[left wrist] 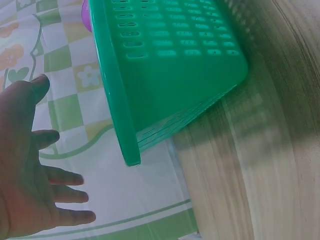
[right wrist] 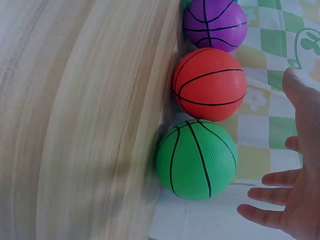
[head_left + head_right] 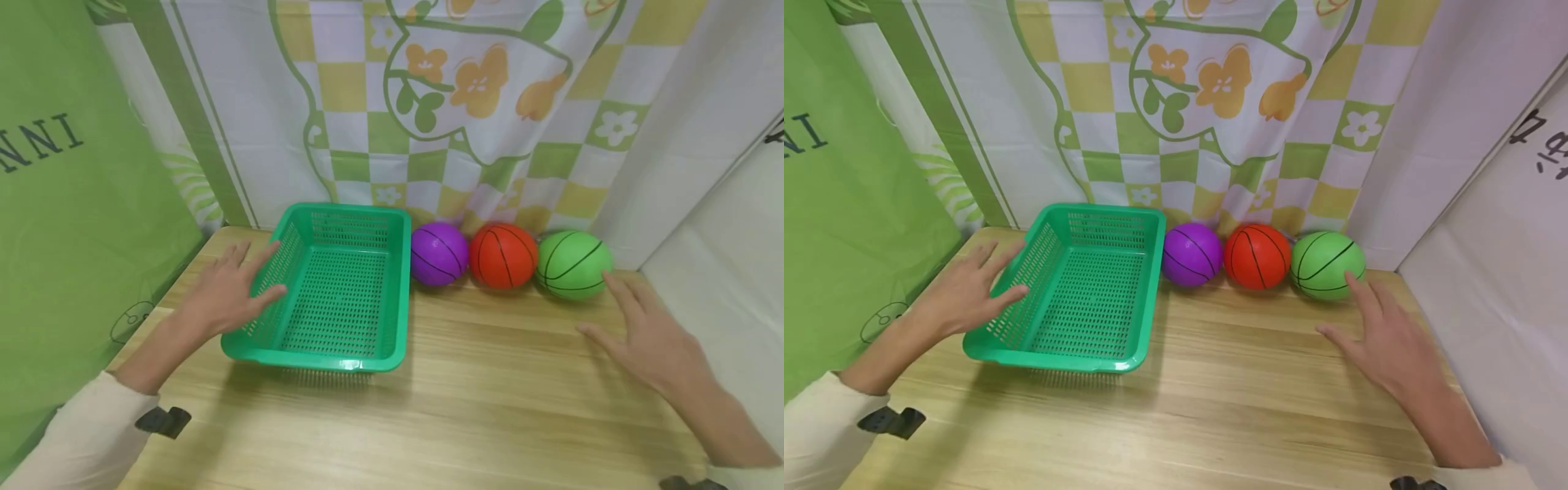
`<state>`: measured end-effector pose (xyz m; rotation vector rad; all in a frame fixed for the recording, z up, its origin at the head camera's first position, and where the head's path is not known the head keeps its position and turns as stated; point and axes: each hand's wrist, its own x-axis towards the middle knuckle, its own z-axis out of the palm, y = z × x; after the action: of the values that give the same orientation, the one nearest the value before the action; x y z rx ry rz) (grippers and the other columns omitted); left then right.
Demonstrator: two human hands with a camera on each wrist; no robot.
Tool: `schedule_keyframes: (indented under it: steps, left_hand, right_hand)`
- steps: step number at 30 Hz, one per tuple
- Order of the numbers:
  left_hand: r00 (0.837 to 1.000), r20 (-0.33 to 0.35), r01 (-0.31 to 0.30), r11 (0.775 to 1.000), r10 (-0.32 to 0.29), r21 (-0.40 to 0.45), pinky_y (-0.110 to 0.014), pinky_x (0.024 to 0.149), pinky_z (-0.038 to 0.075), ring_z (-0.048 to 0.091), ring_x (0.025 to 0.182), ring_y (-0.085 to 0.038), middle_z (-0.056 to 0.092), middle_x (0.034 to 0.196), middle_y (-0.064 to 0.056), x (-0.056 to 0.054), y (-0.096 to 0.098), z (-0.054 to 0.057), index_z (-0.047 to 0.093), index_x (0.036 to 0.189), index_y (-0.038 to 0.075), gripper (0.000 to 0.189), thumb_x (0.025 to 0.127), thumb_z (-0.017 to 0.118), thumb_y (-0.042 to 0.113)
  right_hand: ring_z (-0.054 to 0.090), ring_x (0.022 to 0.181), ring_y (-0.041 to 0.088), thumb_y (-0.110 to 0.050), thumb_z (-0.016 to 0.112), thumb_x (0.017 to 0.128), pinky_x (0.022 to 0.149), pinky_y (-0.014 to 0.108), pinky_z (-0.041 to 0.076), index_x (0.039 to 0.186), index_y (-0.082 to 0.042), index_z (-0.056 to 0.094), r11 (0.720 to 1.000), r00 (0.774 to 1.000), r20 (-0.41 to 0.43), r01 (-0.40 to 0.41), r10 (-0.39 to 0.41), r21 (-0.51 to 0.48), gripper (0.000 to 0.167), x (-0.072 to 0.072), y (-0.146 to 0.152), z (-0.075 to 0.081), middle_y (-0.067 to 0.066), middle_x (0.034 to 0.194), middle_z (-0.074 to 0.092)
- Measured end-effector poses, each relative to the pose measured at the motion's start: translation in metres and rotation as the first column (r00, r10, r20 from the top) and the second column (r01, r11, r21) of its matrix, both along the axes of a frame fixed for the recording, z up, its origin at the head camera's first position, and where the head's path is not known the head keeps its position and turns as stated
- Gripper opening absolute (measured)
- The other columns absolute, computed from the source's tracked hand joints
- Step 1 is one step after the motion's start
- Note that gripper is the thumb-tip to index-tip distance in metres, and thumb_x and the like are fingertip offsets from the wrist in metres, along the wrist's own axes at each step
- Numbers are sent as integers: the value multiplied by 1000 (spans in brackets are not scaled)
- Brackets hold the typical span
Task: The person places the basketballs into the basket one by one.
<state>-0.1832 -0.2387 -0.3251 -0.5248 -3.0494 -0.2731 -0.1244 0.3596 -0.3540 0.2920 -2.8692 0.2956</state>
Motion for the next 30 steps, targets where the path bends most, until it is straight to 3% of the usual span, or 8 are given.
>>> schedule_keyframes:
  steps: [3, 6, 11, 14, 20, 25, 30]
  left_hand:
    - [1000, -9, -17, 1000, 17, 20, -75, 97, 34, 34, 127, -64, 24, 150, -41, -2, 0, 1, 17, 162, 18, 79, 101, 46, 58]
    - [999, -10, -30, 999, 30, 46, -74, 91, 39, 42, 121, -64, 29, 147, -40, -4, 0, 1, 22, 161, 15, 78, 100, 51, 55]
    - [999, -4, -34, 998, 35, 60, -71, 85, 45, 48, 115, -61, 35, 144, -39, -6, 0, 2, 26, 159, 10, 75, 100, 57, 46]
    - [1000, 4, -26, 997, 26, 67, -67, 77, 49, 54, 107, -59, 37, 142, -40, -8, -2, 2, 26, 159, 9, 71, 101, 58, 36]
    - [999, 28, -32, 997, 30, 69, -51, 58, 51, 61, 92, -53, 40, 137, -42, -12, -8, 3, 28, 157, 5, 68, 99, 59, 25]
    - [999, 33, -30, 996, 27, 79, -58, 64, 52, 60, 96, -54, 42, 135, -42, -19, -8, 4, 30, 156, 5, 65, 100, 57, 24]
    - [997, 70, -34, 993, 26, 111, -67, 77, 49, 53, 110, -58, 42, 136, -42, -26, -10, 2, 31, 156, 4, 62, 101, 55, 23]
  right_hand:
    - [45, 115, 56, -49, 68, 93, 47, 61, 48, 160, -6, 19, 1000, 1000, 0, 3, -3, -11, 93, -4, 2, 2, 31, 148, 30]
    - [49, 107, 56, -46, 69, 92, 50, 63, 48, 160, -8, 20, 999, 1000, 7, -10, 10, -31, 92, -8, 5, 3, 31, 144, 32]
    - [38, 118, 64, -40, 72, 92, 77, 81, 36, 160, -8, 19, 994, 998, 59, -28, 34, -103, 92, -18, 13, 4, 40, 145, 27]
    - [30, 123, 65, -35, 75, 90, 84, 84, 26, 159, -4, 19, 985, 996, 73, -36, 48, -166, 94, -24, 18, 2, 45, 143, 25]
    - [34, 117, 63, -24, 80, 86, 79, 80, 37, 159, -1, 16, 956, 994, 65, -61, 83, -288, 100, -35, 29, -7, 46, 141, 26]
    - [29, 120, 67, -21, 80, 87, 82, 78, 39, 160, -4, 9, 929, 990, 104, -52, 96, -365, 104, -43, 39, -8, 47, 145, 17]
    - [28, 120, 68, -23, 79, 87, 81, 76, 41, 161, -4, 6, 925, 987, 135, -28, 85, -379, 105, -49, 47, -7, 47, 147, 11]
